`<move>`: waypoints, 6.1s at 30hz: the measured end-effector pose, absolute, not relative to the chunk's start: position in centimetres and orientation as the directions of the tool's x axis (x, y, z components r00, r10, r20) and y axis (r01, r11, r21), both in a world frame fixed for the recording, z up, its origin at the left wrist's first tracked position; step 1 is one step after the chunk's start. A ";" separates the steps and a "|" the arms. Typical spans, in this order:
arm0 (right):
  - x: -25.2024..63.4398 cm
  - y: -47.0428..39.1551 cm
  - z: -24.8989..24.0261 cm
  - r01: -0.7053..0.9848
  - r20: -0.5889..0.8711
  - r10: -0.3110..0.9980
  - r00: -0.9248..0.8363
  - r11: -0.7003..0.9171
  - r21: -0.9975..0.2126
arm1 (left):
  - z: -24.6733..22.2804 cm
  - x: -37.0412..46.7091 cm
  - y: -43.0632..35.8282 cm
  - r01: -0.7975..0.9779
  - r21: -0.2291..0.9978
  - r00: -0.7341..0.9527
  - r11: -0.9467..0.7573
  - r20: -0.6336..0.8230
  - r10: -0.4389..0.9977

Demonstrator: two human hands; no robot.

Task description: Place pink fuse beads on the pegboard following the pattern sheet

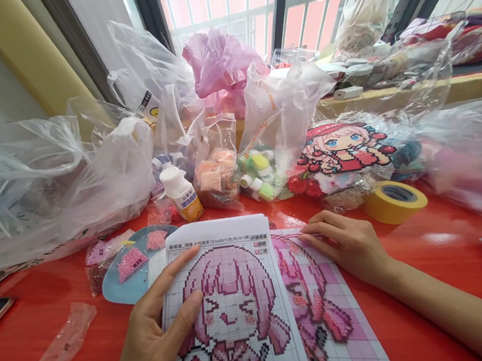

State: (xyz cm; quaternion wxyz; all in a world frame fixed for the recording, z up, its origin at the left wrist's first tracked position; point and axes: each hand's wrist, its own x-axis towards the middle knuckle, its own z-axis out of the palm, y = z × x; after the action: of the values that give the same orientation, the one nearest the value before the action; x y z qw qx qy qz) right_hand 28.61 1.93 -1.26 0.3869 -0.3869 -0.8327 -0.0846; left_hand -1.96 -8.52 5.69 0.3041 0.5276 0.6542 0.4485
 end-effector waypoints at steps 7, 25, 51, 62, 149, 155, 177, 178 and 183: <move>28.6 1.9 -1.2 0.712 0.704 0.588 -0.397 0.682 -0.168 | 5.6 -2.0 -8.5 0.428 0.903 -0.261 0.035 0.086 0.962; 28.6 1.9 -1.2 0.716 0.693 0.595 -0.407 0.679 -0.163 | 5.6 -1.9 -8.6 0.442 0.897 -0.271 0.014 0.119 0.955; 28.6 1.9 -1.1 0.699 0.714 0.569 -0.408 0.698 -0.157 | 5.5 -1.9 -8.7 0.434 0.901 -0.267 0.031 0.095 0.959; 28.4 1.8 -1.1 0.699 0.718 0.579 -0.387 0.692 -0.181 | 5.4 -1.8 -8.6 0.423 0.906 -0.274 0.016 0.111 0.955; 28.4 1.8 -1.0 0.700 0.721 0.586 -0.369 0.686 -0.199 | 5.9 -1.9 -8.6 0.426 0.905 -0.260 0.018 0.103 0.960; 28.4 1.8 -1.1 0.704 0.718 0.590 -0.370 0.682 -0.199 | 5.9 -1.7 -8.6 0.424 0.906 -0.268 0.012 0.113 0.957; 28.0 0.6 -0.6 0.584 0.879 0.356 -0.316 0.803 -0.115 | 5.1 -2.0 -8.8 0.445 0.895 -0.241 0.008 0.111 0.964; 28.0 0.3 -0.5 0.566 0.873 0.333 -0.355 0.820 -0.082 | 5.0 -2.0 -8.8 0.447 0.894 -0.237 0.005 0.113 0.965; 27.9 -0.4 0.1 0.526 0.842 0.268 -0.468 0.850 0.022 | 5.0 -2.1 -8.8 0.461 0.887 -0.217 -0.005 0.118 0.969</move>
State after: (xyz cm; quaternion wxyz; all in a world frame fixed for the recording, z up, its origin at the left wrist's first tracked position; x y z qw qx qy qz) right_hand 27.88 -0.40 0.07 0.4590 -0.2350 -0.8452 -0.1407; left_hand -2.09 -8.82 4.97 0.2885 0.5553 0.6437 0.4405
